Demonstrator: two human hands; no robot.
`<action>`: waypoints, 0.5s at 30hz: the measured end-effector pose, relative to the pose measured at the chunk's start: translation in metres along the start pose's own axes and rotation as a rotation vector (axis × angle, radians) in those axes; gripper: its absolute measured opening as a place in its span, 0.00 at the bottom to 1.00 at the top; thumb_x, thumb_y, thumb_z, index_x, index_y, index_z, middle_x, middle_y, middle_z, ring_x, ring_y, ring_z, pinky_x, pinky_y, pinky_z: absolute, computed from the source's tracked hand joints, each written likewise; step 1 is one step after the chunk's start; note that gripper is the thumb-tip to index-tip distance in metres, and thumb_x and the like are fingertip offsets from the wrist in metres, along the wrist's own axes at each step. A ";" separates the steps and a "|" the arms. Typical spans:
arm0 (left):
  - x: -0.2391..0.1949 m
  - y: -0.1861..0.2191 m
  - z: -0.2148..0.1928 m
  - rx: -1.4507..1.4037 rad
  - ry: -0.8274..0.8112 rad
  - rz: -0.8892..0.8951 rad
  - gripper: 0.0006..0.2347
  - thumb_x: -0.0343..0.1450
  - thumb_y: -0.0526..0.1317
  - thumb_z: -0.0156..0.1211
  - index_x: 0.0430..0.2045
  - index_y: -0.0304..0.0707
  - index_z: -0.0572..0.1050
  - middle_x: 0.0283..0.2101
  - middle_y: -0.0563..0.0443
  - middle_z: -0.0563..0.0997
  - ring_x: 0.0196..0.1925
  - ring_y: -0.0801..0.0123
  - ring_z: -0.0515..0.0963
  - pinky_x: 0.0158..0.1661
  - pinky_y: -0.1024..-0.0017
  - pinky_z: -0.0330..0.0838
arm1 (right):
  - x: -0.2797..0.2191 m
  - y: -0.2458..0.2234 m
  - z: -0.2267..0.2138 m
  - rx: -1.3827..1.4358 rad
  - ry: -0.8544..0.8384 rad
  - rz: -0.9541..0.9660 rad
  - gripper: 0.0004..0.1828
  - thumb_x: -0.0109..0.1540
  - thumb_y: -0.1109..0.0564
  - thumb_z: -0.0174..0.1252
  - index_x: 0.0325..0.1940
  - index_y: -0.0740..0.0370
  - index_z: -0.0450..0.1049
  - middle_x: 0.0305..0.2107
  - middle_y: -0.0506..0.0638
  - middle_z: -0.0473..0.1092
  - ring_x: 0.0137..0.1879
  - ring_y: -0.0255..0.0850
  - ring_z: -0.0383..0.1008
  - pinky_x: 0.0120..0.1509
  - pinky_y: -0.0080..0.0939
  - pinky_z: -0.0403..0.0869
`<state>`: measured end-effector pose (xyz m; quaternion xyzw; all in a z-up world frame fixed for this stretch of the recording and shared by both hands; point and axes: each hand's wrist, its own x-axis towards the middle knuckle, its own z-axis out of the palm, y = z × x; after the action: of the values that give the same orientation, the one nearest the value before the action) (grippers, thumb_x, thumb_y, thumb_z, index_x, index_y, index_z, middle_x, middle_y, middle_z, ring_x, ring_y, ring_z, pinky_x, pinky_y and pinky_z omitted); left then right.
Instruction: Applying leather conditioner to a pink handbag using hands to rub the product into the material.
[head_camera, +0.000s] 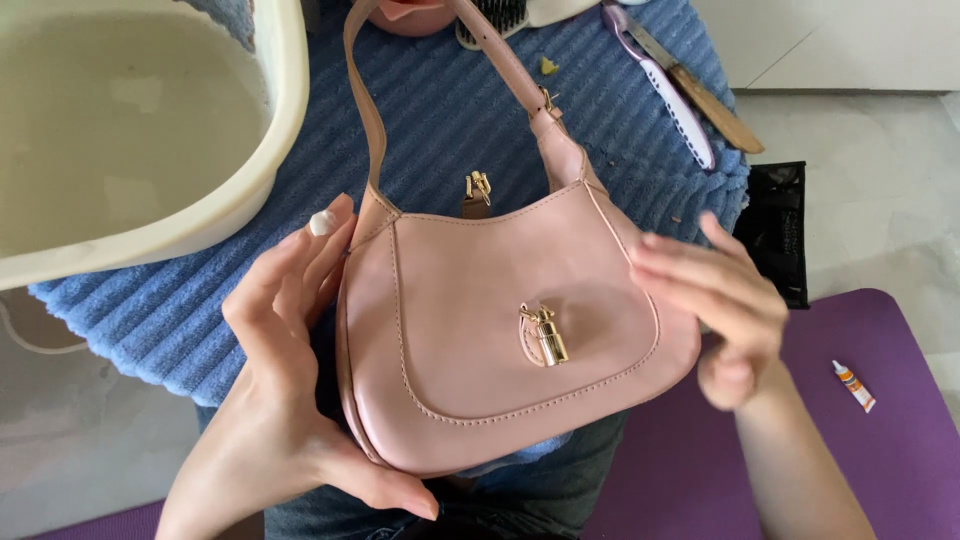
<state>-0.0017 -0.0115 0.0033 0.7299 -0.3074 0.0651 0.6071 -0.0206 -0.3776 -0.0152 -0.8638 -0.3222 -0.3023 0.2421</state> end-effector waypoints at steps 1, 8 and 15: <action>0.000 -0.003 0.000 -0.001 0.000 0.001 0.65 0.34 0.57 0.77 0.66 0.38 0.40 0.75 0.17 0.51 0.78 0.27 0.60 0.74 0.37 0.56 | 0.008 0.006 -0.001 -0.001 0.000 -0.001 0.55 0.72 0.26 0.11 0.46 0.68 0.79 0.49 0.59 0.77 0.60 0.51 0.78 0.84 0.56 0.57; -0.001 -0.002 0.000 -0.018 0.000 0.020 0.66 0.36 0.57 0.78 0.66 0.36 0.39 0.76 0.20 0.48 0.79 0.29 0.58 0.74 0.39 0.57 | 0.058 0.027 0.001 0.201 -0.306 0.068 0.59 0.69 0.21 0.14 0.58 0.74 0.73 0.61 0.64 0.70 0.71 0.53 0.69 0.87 0.60 0.39; 0.001 0.001 -0.001 -0.009 -0.021 -0.005 0.65 0.37 0.59 0.75 0.66 0.36 0.38 0.76 0.22 0.47 0.79 0.28 0.57 0.73 0.37 0.56 | 0.060 0.005 -0.014 -0.096 -0.147 -0.101 0.45 0.69 0.36 0.23 0.46 0.73 0.80 0.45 0.63 0.79 0.53 0.51 0.81 0.74 0.57 0.60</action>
<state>-0.0013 -0.0109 0.0048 0.7284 -0.3123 0.0547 0.6074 0.0142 -0.3651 0.0347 -0.8771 -0.3673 -0.2649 0.1604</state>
